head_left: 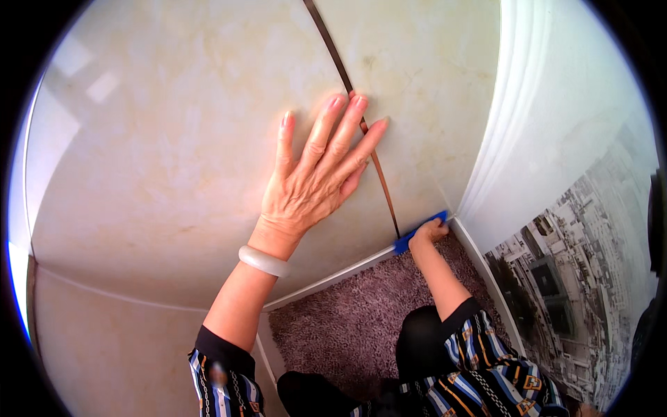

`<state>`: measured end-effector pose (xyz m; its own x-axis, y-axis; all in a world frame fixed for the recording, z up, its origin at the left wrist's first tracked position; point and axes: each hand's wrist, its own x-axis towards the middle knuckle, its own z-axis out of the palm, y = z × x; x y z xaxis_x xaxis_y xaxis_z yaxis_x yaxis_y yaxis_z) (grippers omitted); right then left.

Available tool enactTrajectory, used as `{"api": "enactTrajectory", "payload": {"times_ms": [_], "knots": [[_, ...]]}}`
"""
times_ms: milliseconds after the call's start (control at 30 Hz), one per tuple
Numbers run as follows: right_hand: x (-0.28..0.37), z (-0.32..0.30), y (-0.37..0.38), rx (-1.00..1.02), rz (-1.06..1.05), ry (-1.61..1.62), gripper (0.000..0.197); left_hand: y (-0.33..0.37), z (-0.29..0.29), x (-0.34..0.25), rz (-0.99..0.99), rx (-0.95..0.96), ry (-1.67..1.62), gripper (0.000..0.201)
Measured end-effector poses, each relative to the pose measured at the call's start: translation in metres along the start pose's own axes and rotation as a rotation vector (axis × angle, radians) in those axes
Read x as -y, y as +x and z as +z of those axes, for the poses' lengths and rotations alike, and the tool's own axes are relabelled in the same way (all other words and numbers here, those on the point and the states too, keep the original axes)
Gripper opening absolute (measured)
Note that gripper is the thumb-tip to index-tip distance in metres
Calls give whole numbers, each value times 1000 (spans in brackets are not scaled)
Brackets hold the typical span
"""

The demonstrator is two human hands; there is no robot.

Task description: The person uses a blue cloth to wipe a window sill and adjacent wall surfaces. They move from the sill to the wall, then down to the floor area, and finally back to the sill.

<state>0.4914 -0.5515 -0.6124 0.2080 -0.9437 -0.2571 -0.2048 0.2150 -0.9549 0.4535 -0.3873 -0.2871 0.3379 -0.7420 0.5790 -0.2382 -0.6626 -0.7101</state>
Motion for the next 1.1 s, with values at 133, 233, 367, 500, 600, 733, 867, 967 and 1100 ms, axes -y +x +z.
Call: {"api": "enactTrajectory", "payload": {"times_ms": [133, 233, 367, 500, 600, 733, 867, 967, 1100], "knots": [[41, -11, -27, 142, 446, 113, 44, -7, 4, 1, -3, 3, 1, 61], [80, -17, -68, 163, -89, 87, 34, -13, 1, 10, -9, 15, 23, 62], [140, -40, -77, 173, -1128, 296, 31, -11, 3, 5, -11, 6, 1, 63], [101, -8, -51, 110, -1158, 390, 35, -12, 0, 7, 10, 24, 48, 65], [16, -3, -65, 90, -536, 190, 37, -14, 0, 8, 6, 6, 32, 67], [-68, 6, 8, 302, 861, 243, 46, 3, 3, -5, 10, -44, -27, 69], [54, -25, -71, 606, 1003, 358, 44, -19, 4, 11, 9, 18, 18, 72], [144, -64, -91, 815, 735, 491, 28, -14, 2, 9, 3, 14, 19, 72], [140, -76, -128, 695, -687, 331, 29, -11, 5, 6, 0, -7, -3, 72]]}}
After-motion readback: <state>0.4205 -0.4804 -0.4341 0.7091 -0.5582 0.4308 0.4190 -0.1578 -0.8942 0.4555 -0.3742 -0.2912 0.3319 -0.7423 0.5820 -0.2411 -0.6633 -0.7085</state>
